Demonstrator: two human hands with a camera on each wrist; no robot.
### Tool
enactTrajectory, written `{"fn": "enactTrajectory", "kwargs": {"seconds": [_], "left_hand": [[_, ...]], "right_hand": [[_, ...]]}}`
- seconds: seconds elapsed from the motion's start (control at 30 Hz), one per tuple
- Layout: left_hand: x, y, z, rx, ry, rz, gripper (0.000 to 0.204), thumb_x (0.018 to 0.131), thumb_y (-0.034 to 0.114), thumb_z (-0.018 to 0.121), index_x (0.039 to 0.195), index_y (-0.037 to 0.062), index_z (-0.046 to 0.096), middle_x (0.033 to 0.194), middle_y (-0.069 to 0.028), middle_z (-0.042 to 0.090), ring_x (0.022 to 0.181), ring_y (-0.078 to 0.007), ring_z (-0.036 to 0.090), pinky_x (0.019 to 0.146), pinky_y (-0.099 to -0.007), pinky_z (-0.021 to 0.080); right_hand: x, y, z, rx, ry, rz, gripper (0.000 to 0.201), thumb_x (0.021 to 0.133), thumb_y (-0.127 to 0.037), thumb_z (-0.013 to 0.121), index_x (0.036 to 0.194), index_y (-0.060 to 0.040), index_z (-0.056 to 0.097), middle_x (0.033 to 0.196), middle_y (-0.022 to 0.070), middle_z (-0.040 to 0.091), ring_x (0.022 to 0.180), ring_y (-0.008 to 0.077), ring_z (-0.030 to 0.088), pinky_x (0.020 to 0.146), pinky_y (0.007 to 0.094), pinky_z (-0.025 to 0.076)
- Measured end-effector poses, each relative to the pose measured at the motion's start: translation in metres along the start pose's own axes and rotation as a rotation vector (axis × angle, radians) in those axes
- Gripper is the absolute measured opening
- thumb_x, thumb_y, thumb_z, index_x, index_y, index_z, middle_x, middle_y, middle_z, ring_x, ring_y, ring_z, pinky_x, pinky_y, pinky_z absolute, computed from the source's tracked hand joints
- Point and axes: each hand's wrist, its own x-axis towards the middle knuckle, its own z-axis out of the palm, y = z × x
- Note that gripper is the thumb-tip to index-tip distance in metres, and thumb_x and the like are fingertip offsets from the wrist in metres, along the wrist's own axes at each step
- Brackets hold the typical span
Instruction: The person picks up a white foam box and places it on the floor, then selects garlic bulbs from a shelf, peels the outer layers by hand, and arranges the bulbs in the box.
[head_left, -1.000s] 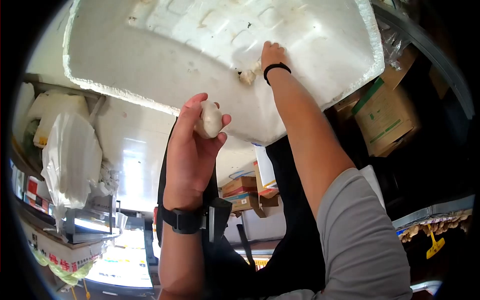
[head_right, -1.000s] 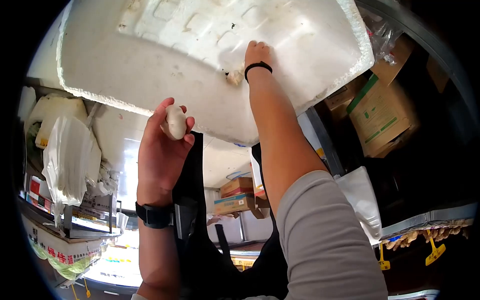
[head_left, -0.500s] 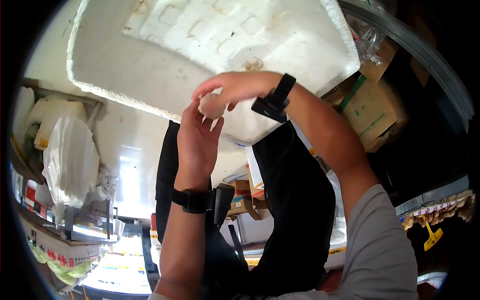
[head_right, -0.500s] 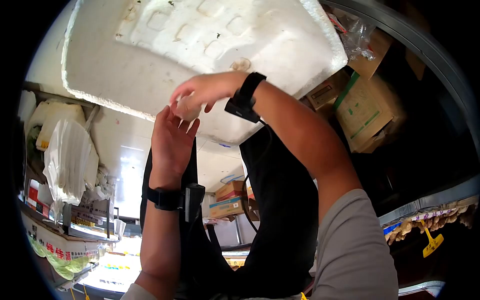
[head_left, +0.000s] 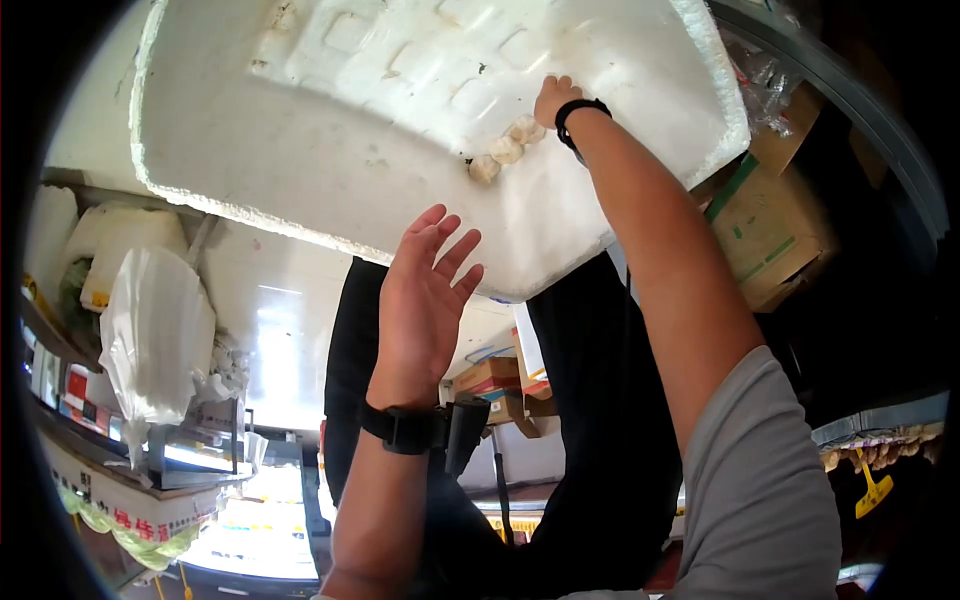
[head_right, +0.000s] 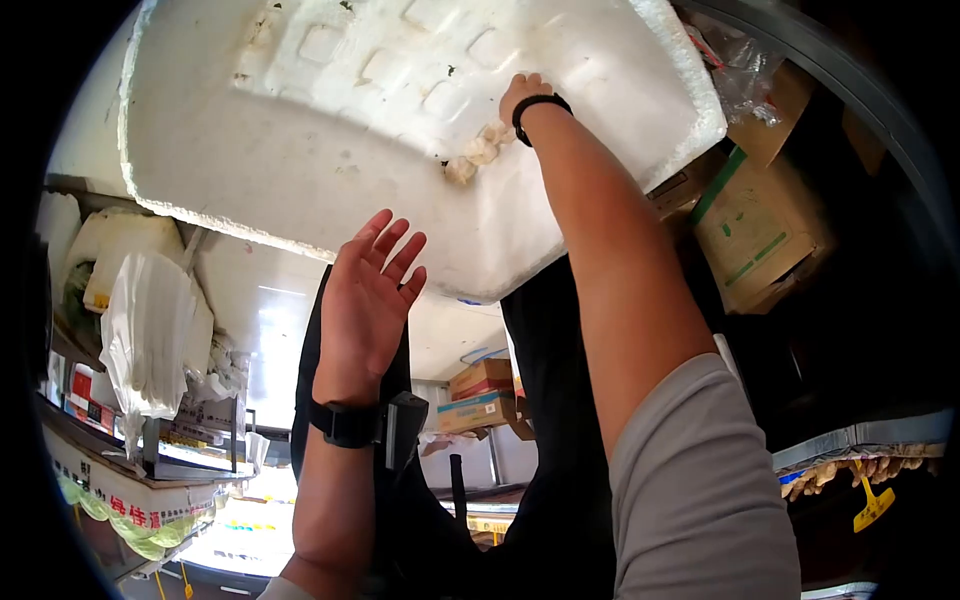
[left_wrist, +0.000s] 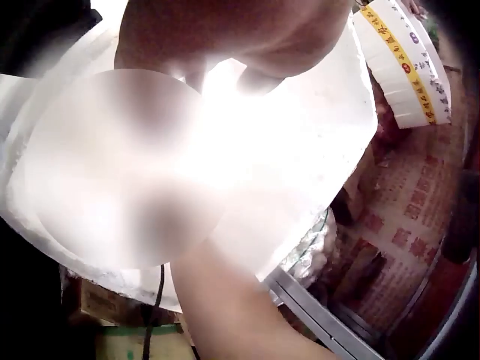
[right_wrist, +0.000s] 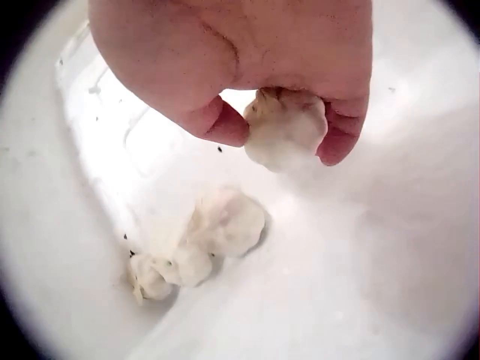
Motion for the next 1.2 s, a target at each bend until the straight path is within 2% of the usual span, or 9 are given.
{"fn": "enactTrajectory", "kwargs": {"seconds": [0.07, 0.33, 0.53, 0.67, 0.83, 0.93, 1.0, 1.07, 1.2], "left_hand": [[0.000, 0.003, -0.003, 0.010, 0.025, -0.003, 0.048, 0.093, 0.029, 0.045, 0.134, 0.0039, 0.043, 0.127, -0.0081, 0.047, 0.118, -0.0219, 0.048, 0.090, -0.0331, 0.040], [0.004, 0.007, -0.011, -0.024, -0.006, -0.005, 0.045, 0.094, 0.030, 0.044, 0.130, 0.0043, 0.046, 0.122, -0.0062, 0.050, 0.110, -0.0190, 0.051, 0.084, -0.0304, 0.042], [-0.007, 0.005, -0.008, 0.020, -0.011, -0.005, 0.038, 0.095, 0.028, 0.044, 0.125, 0.0061, 0.049, 0.113, -0.0032, 0.056, 0.101, -0.0163, 0.054, 0.080, -0.0289, 0.043], [-0.024, 0.014, 0.006, 0.163, -0.115, -0.037, 0.033, 0.095, 0.026, 0.046, 0.121, 0.0079, 0.052, 0.108, -0.0023, 0.058, 0.097, -0.0154, 0.055, 0.079, -0.0282, 0.043], [-0.072, 0.051, 0.001, 0.489, -0.191, -0.008, 0.030, 0.094, 0.030, 0.053, 0.117, 0.0106, 0.056, 0.104, -0.0012, 0.061, 0.098, -0.0156, 0.056, 0.078, -0.0286, 0.043], [-0.104, 0.080, -0.022, 0.668, -0.177, 0.068, 0.030, 0.093, 0.030, 0.054, 0.116, 0.0113, 0.057, 0.105, -0.0011, 0.061, 0.096, -0.0149, 0.056, 0.079, -0.0292, 0.043], [-0.111, 0.094, -0.055, 0.703, -0.135, 0.120, 0.029, 0.093, 0.031, 0.055, 0.115, 0.0126, 0.058, 0.104, -0.0003, 0.061, 0.096, -0.0142, 0.055, 0.080, -0.0294, 0.042], [-0.116, 0.100, -0.087, 0.719, -0.072, 0.148, 0.032, 0.095, 0.035, 0.053, 0.115, 0.0109, 0.057, 0.101, 0.0005, 0.062, 0.094, -0.0136, 0.057, 0.078, -0.0283, 0.043], [-0.125, 0.081, -0.131, 0.700, -0.047, 0.179, 0.028, 0.094, 0.032, 0.055, 0.111, 0.0112, 0.058, 0.098, 0.0010, 0.062, 0.091, -0.0127, 0.057, 0.075, -0.0278, 0.043]], "right_hand": [[0.012, 0.005, 0.032, -0.099, 0.098, -0.123, 0.043, 0.092, -0.016, 0.045, 0.133, -0.0027, 0.040, 0.137, 0.0173, 0.042, 0.127, 0.0330, 0.043, 0.101, 0.0421, 0.043], [-0.015, -0.009, 0.054, -0.082, 0.376, -0.008, 0.027, 0.093, -0.018, 0.046, 0.118, -0.0117, 0.055, 0.124, 0.0082, 0.052, 0.114, 0.0265, 0.051, 0.088, 0.0408, 0.047], [-0.096, -0.029, 0.009, 0.192, 0.666, -0.095, 0.037, 0.076, -0.017, 0.064, 0.112, -0.0114, 0.059, 0.115, 0.0108, 0.052, 0.107, 0.0299, 0.049, 0.086, 0.0404, 0.047], [-0.166, -0.008, -0.028, 0.738, 1.021, -0.128, 0.040, 0.071, -0.013, 0.068, 0.109, -0.0059, 0.056, 0.107, 0.0144, 0.051, 0.105, 0.0352, 0.048, 0.089, 0.0424, 0.044], [-0.224, 0.042, 0.008, 0.809, 1.233, 0.463, 0.069, 0.062, -0.019, 0.078, 0.120, -0.0038, 0.043, 0.117, 0.0190, 0.046, 0.115, 0.0376, 0.039, 0.098, 0.0464, 0.034], [-0.232, 0.050, 0.077, 1.177, 0.861, 0.773, 0.079, 0.068, -0.026, 0.077, 0.132, -0.0004, 0.039, 0.127, 0.0217, 0.048, 0.119, 0.0384, 0.045, 0.098, 0.0438, 0.040], [-0.220, 0.062, 0.137, 1.601, 0.264, 0.389, 0.070, 0.072, -0.033, 0.071, 0.127, 0.0034, 0.047, 0.118, 0.0255, 0.057, 0.110, 0.0367, 0.055, 0.095, 0.0403, 0.044], [-0.228, 0.057, 0.147, 1.426, 0.099, 0.358, 0.057, 0.075, -0.037, 0.063, 0.114, 0.0044, 0.058, 0.106, 0.0255, 0.064, 0.103, 0.0367, 0.060, 0.091, 0.0398, 0.046], [-0.244, 0.054, 0.150, 1.515, 0.266, 0.298, 0.049, 0.075, -0.034, 0.058, 0.108, 0.0022, 0.061, 0.107, 0.0239, 0.064, 0.104, 0.0397, 0.058, 0.091, 0.0416, 0.045]]}}
